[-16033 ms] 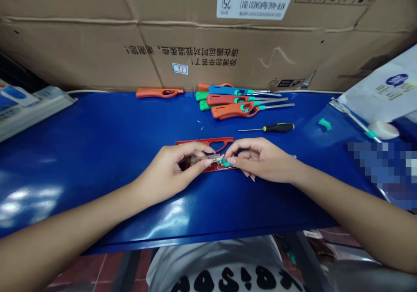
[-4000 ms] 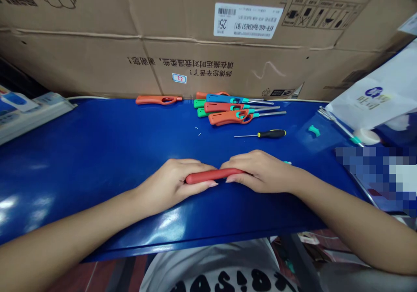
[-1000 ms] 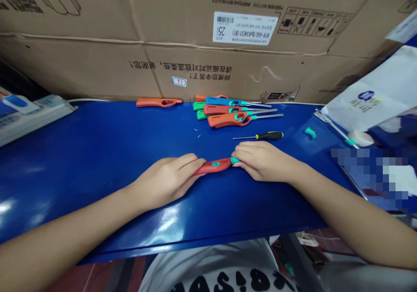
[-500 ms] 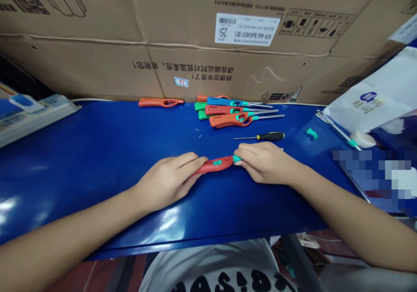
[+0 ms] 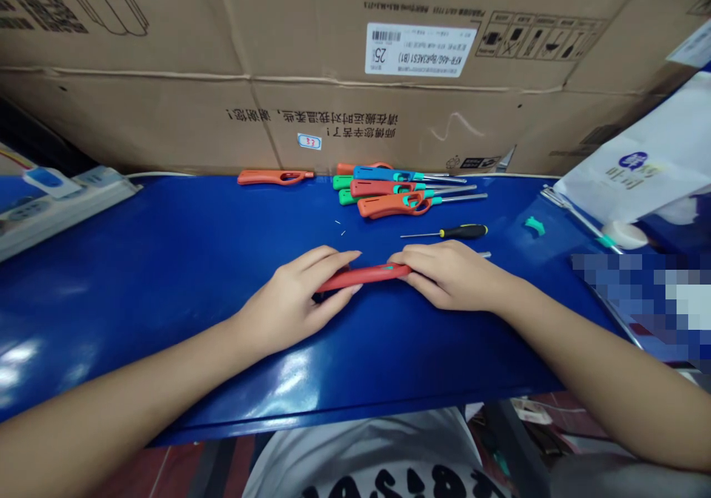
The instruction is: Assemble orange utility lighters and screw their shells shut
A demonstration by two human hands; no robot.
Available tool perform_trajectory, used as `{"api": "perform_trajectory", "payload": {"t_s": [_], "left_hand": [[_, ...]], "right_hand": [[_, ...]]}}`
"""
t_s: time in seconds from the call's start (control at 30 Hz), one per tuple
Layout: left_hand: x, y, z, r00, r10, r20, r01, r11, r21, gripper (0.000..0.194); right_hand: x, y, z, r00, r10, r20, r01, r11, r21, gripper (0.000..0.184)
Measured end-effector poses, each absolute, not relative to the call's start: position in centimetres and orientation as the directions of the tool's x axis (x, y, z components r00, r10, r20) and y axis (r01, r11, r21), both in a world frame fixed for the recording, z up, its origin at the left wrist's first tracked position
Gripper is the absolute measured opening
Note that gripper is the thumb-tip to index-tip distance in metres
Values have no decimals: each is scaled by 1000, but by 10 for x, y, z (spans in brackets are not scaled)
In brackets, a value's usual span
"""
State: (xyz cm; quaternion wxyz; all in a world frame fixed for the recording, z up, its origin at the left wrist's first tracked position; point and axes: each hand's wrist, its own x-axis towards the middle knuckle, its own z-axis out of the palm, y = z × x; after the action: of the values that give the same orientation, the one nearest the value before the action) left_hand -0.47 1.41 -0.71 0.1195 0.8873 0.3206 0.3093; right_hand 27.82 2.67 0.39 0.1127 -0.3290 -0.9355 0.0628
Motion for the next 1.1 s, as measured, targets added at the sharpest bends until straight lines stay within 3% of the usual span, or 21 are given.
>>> {"api": "perform_trajectory", "payload": {"t_s": [0.23,0.37,0.5,0.63,0.87,1.0,1.1], "left_hand": [[-9,22,-1,642,676,361,405,-699,589,16],[-9,22,0,632,682,367,388,-689,613,15],[-6,23,-1,584,746,321,420,-616,666,21],[-4,24,-1,513,844,154,432,-409,804,42],[-3,24,2,447,893,-62,435,-156,887,62],[-3,27,2,476,866,-153,391,-53,919,65],[-3,29,-1,443,890,-108,376,-75,924,58]], "right_hand": [[284,34,1,-739,663,117,605,730,-318,38],[284,34,0,-731,670,129,597,720,-354,36],[284,33,3,-708,695,130,636,706,-312,35],[285,35,5,-690,719,85,669,679,-303,35],[286,33,5,-670,741,38,704,651,-284,32],[286,33,4,-681,729,65,679,663,-316,31],[287,35,3,-693,713,107,652,683,-328,28]]}}
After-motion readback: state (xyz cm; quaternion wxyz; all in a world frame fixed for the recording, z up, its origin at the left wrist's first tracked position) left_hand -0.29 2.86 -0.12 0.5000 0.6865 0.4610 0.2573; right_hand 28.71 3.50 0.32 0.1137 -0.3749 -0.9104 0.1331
